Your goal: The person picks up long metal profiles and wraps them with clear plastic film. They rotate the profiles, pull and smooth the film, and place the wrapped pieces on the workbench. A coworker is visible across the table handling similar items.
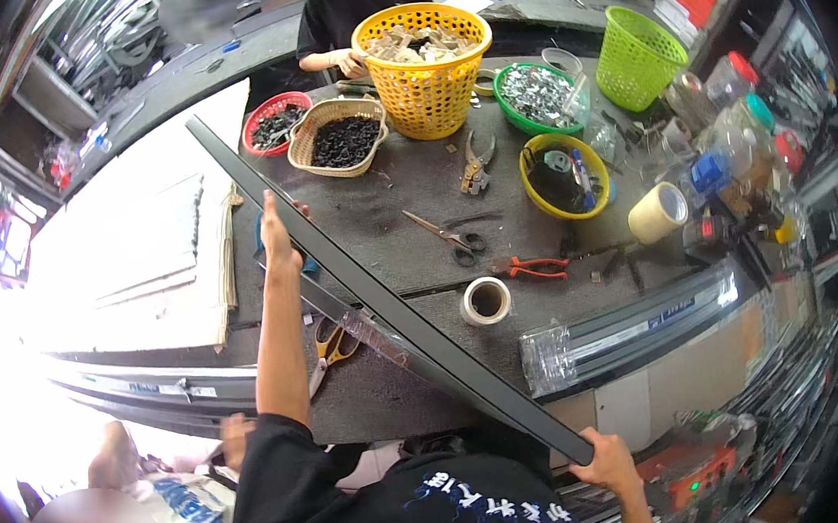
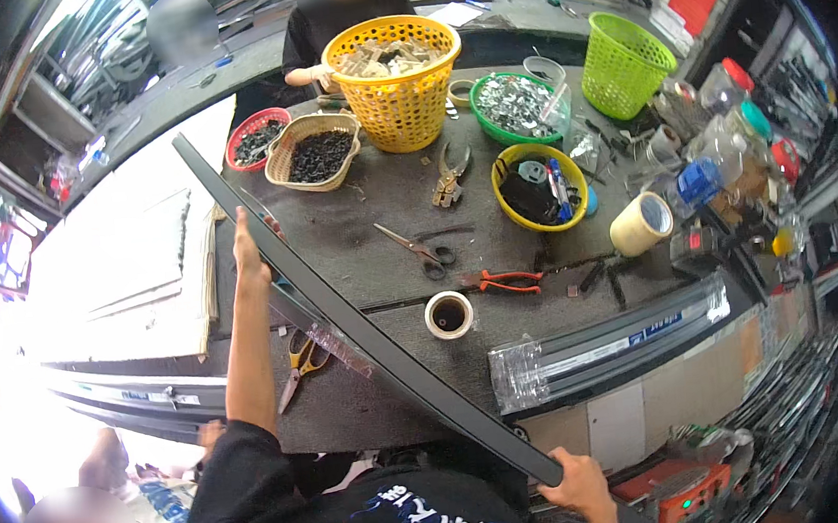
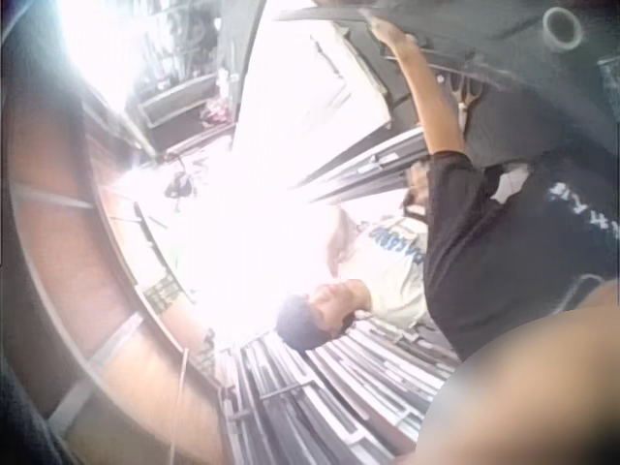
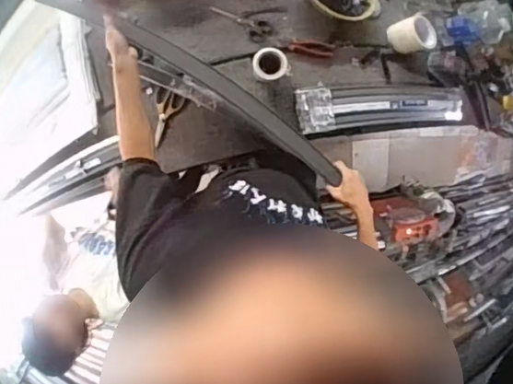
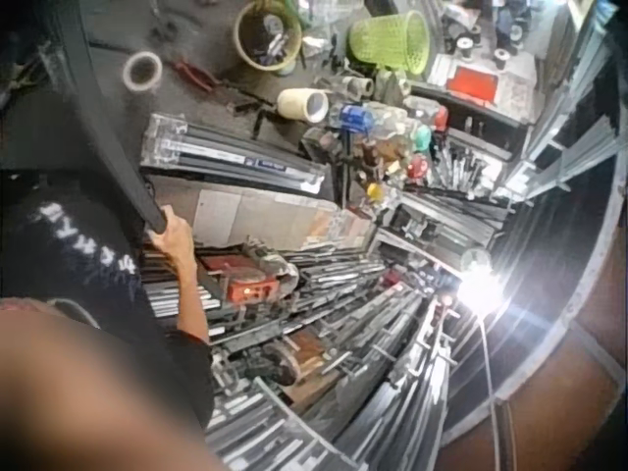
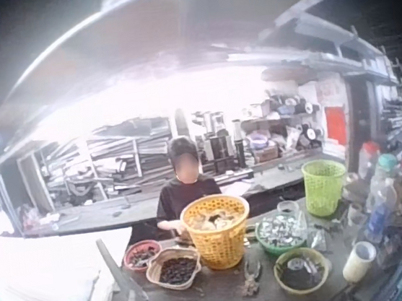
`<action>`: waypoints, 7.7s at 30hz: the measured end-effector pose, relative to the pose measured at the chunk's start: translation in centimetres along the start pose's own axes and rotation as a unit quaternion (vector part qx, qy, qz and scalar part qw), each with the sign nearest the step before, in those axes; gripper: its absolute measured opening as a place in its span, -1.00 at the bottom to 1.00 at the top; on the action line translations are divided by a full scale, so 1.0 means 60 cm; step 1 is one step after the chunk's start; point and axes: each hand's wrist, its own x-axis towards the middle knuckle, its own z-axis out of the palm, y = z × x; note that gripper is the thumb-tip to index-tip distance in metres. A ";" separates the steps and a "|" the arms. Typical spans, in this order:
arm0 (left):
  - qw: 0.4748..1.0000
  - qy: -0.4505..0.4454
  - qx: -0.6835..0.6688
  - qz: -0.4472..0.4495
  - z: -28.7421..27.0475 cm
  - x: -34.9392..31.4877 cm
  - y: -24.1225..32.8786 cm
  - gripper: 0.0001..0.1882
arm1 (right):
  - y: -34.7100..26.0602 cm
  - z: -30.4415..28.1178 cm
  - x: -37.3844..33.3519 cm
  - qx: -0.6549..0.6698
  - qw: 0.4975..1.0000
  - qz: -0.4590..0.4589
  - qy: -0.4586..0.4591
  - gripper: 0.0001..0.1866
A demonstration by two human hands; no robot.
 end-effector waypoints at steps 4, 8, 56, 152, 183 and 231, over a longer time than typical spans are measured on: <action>0.986 -0.068 -0.028 0.148 0.045 -0.132 0.052 -0.33 | 0.048 0.042 -0.001 0.030 0.999 -0.006 0.046 -0.55; 0.933 -0.250 -0.177 0.191 0.117 -0.280 0.079 -0.29 | 0.123 0.115 0.010 0.062 0.995 0.050 0.068 -0.63; 0.623 -0.735 0.266 0.022 0.136 -0.733 -0.667 -0.34 | -0.004 -0.147 -0.119 0.433 0.663 -0.301 0.532 -0.44; 0.962 -0.187 -0.194 -0.055 0.092 -0.270 0.043 -0.50 | 0.186 -0.142 0.035 -0.123 0.949 -0.108 0.268 -0.41; 0.839 -0.222 0.441 0.227 0.128 -0.476 -0.197 0.36 | 0.128 -0.270 0.301 -0.046 0.988 -0.129 0.073 -0.53; 0.966 -0.258 -0.001 0.002 0.189 -0.590 -0.255 -0.04 | -0.135 -0.165 0.329 0.469 0.848 -0.201 0.141 -0.80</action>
